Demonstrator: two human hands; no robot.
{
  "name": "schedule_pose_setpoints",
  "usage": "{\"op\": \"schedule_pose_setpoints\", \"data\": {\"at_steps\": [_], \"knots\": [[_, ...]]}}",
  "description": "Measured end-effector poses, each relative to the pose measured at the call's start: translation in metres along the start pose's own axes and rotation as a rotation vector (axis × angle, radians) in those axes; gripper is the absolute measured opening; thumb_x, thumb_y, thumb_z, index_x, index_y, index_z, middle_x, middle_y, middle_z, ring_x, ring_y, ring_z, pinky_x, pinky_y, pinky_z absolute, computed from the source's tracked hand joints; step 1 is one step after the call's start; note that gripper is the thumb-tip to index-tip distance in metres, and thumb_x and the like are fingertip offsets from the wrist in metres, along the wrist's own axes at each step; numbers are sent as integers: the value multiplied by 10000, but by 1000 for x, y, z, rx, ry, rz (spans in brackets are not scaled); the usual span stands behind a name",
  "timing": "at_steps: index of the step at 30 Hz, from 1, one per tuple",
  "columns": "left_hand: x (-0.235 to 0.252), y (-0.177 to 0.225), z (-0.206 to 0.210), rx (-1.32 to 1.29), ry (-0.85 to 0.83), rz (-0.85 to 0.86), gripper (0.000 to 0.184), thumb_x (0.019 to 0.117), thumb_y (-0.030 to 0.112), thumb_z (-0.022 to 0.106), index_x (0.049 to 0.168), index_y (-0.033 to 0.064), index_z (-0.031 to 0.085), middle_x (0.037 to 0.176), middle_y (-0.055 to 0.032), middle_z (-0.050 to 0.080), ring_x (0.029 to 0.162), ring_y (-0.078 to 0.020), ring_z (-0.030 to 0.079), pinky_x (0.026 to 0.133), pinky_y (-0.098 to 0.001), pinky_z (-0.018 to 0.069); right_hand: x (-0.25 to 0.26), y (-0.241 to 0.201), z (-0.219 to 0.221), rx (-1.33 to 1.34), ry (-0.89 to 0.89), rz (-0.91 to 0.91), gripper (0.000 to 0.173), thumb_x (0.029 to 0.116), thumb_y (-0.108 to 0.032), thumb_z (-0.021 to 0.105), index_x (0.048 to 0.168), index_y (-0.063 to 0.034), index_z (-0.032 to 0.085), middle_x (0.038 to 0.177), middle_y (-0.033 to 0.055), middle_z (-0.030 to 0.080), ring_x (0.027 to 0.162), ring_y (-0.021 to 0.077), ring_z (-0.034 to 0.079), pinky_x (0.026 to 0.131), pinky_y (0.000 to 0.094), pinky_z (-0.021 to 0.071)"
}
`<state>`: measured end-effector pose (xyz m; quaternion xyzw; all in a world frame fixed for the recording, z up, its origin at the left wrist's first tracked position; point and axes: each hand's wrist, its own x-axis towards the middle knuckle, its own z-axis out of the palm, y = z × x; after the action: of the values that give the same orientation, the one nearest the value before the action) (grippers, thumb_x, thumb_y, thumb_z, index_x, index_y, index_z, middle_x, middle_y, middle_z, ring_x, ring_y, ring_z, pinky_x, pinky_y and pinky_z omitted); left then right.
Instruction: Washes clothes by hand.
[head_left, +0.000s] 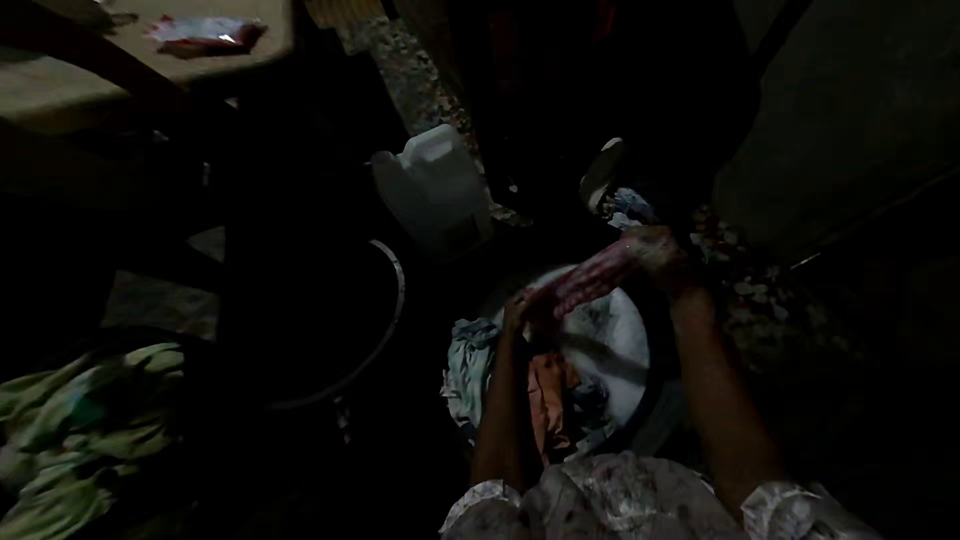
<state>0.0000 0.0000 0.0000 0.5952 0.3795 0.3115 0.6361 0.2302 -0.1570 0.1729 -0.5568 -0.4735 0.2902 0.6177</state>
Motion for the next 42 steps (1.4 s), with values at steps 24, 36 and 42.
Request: {"op": "schedule_pose_setpoints", "data": {"at_steps": [24,36,42], "knots": [[-50,107,124,286,187,123,211,917,116,693,963,-87,719,899,-176,713,880,-219,675,869,-395,532,-2,18,102,-197,105,792,330,1081,-41,410,1346,103,543,1358,228,586,1187,186,578,1042,281,433],[55,46,-13,621,242,-97,732,965,465,663,1488,4,440,1543,-273,391,1408,-445,393,1124,-610,341,-24,137,35,60,391,909,465,1102,-290,433,1436,30,481,1395,245,543,1249,324,554,1022,494,472],[12,6,92,1047,-640,-113,505,1026,253,593,1465,19,504,1448,-261,532,1355,-418,504,1130,-565,388,-43,169,42,-952,-307,641,630,986,-222,631,1553,-58,411,1617,247,324,1516,457,235,1204,666,185]]}}
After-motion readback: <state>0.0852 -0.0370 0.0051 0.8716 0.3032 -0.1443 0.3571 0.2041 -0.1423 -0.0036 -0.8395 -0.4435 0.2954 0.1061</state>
